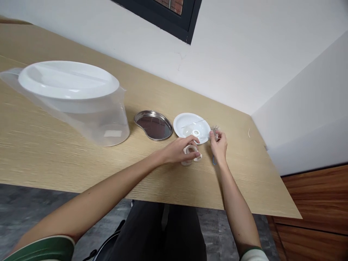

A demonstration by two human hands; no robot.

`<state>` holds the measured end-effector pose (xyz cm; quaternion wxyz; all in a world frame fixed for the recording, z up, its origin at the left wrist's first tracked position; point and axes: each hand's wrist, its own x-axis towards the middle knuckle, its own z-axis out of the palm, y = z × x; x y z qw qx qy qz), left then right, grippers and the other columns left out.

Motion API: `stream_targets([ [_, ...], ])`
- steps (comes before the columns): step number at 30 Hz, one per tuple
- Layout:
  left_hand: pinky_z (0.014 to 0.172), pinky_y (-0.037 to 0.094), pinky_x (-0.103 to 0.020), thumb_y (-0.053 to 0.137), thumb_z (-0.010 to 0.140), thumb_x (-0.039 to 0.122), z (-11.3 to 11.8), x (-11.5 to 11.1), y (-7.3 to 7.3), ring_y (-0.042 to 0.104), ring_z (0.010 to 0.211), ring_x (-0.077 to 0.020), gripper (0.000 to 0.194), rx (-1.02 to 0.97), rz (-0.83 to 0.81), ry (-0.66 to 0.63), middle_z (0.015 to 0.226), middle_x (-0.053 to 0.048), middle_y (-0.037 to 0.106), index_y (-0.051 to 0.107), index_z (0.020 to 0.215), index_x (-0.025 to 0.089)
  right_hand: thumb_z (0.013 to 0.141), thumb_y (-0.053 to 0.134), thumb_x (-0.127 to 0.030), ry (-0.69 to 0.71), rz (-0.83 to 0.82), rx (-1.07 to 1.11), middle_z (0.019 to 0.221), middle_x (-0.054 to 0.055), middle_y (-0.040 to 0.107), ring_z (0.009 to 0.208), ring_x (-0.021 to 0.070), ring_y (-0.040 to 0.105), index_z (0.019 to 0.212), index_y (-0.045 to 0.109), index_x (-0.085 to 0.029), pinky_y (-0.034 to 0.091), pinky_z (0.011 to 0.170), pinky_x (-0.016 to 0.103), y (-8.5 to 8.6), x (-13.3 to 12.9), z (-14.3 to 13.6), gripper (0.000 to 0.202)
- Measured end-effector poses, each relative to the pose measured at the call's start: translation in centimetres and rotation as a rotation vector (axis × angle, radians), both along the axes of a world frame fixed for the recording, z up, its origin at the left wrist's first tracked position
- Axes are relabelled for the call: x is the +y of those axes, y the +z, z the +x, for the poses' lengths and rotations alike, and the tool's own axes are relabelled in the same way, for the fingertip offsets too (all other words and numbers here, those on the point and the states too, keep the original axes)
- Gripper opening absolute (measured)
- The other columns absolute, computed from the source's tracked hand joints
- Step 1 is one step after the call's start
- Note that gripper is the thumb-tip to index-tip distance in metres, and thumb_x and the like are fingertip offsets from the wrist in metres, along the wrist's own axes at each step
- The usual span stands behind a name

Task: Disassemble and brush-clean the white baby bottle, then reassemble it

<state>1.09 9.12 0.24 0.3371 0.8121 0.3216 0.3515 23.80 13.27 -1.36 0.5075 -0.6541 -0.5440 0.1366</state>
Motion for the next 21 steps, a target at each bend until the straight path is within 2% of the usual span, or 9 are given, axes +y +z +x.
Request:
stream_targets([
  [2, 0.086, 0.05, -0.029, 0.063, 0.086, 0.057, -0.1, 0.1, 0.2, 0.068, 0.098, -0.0182, 0.045, 0.001, 0.004, -0.004, 0.112, -0.006, 0.072, 0.058, 0.113, 0.021, 0.085, 0.056, -0.062, -0.024, 0.048, -0.008, 0.099, 0.01, 0.066, 0.093, 0.0224, 0.057, 0.1, 0.063, -0.015, 0.043, 0.088, 0.037, 0.3, 0.2, 0.7, 0.049],
  [6, 0.086, 0.05, -0.029, 0.062, 0.088, 0.055, -0.4, 0.1, 0.3, 0.068, 0.101, -0.0187, 0.043, 0.03, 0.044, -0.009, 0.113, -0.006, 0.071, 0.059, 0.114, 0.021, 0.093, 0.042, -0.051, -0.124, 0.061, 0.034, 0.1, 0.009, 0.066, 0.095, 0.0222, 0.058, 0.096, 0.061, -0.017, 0.041, 0.09, 0.036, 0.9, 0.6, 2.6, 0.039],
  [8, 0.084, 0.051, -0.028, 0.059, 0.09, 0.053, -0.6, 0.2, 0.2, 0.068, 0.097, -0.0172, 0.041, -0.014, 0.094, 0.003, 0.11, -0.007, 0.072, 0.059, 0.113, 0.019, 0.092, 0.042, -0.046, -0.156, 0.03, 0.031, 0.096, 0.008, 0.066, 0.092, 0.0218, 0.058, 0.095, 0.061, -0.018, 0.041, 0.087, 0.035, 0.9, 0.8, 3.6, 0.034],
  [10, 0.074, 0.05, -0.024, 0.053, 0.094, 0.051, -0.8, 0.2, 0.0, 0.068, 0.082, -0.0137, 0.037, -0.093, 0.172, 0.055, 0.098, -0.006, 0.073, 0.06, 0.107, 0.017, 0.088, 0.045, -0.042, -0.155, -0.012, -0.002, 0.093, 0.007, 0.066, 0.087, 0.0213, 0.058, 0.095, 0.06, -0.018, 0.041, 0.082, 0.034, 0.7, 1.0, 4.4, 0.029],
  [12, 0.065, 0.047, -0.023, 0.046, 0.097, 0.05, -1.0, 0.3, 0.0, 0.063, 0.067, -0.0112, 0.038, -0.18, 0.278, 0.131, 0.082, -0.004, 0.071, 0.062, 0.099, 0.016, 0.084, 0.05, -0.038, -0.122, -0.087, -0.062, 0.087, 0.007, 0.066, 0.082, 0.0211, 0.057, 0.092, 0.06, -0.019, 0.04, 0.078, 0.033, 0.2, 1.2, 5.0, 0.024],
  [14, 0.062, 0.045, -0.023, 0.041, 0.099, 0.048, -1.2, 0.3, 0.2, 0.062, 0.063, -0.0111, 0.04, -0.253, 0.361, 0.198, 0.074, -0.003, 0.069, 0.063, 0.094, 0.015, 0.08, 0.054, -0.038, -0.075, -0.177, -0.127, 0.08, 0.006, 0.065, 0.077, 0.0212, 0.055, 0.087, 0.06, -0.02, 0.04, 0.075, 0.033, -0.3, 1.3, 5.4, 0.02],
  [17, 0.065, 0.047, -0.022, 0.041, 0.099, 0.045, -1.7, 0.6, 0.7, 0.064, 0.067, -0.0113, 0.038, -0.286, 0.376, 0.248, 0.077, -0.004, 0.071, 0.063, 0.096, 0.015, 0.081, 0.054, -0.039, -0.055, -0.263, -0.215, 0.081, 0.008, 0.065, 0.076, 0.0223, 0.055, 0.084, 0.059, -0.021, 0.04, 0.075, 0.033, -0.9, 1.4, 5.6, 0.02],
  [21, 0.063, 0.045, -0.021, 0.041, 0.099, 0.044, -2.0, 1.1, 0.8, 0.062, 0.064, -0.0096, 0.037, -0.219, 0.323, 0.258, 0.078, -0.002, 0.072, 0.063, 0.096, 0.015, 0.089, 0.041, -0.041, -0.089, -0.289, -0.254, 0.094, 0.013, 0.068, 0.084, 0.0247, 0.058, 0.092, 0.061, -0.019, 0.041, 0.078, 0.035, -0.9, 1.5, 5.6, 0.03],
])
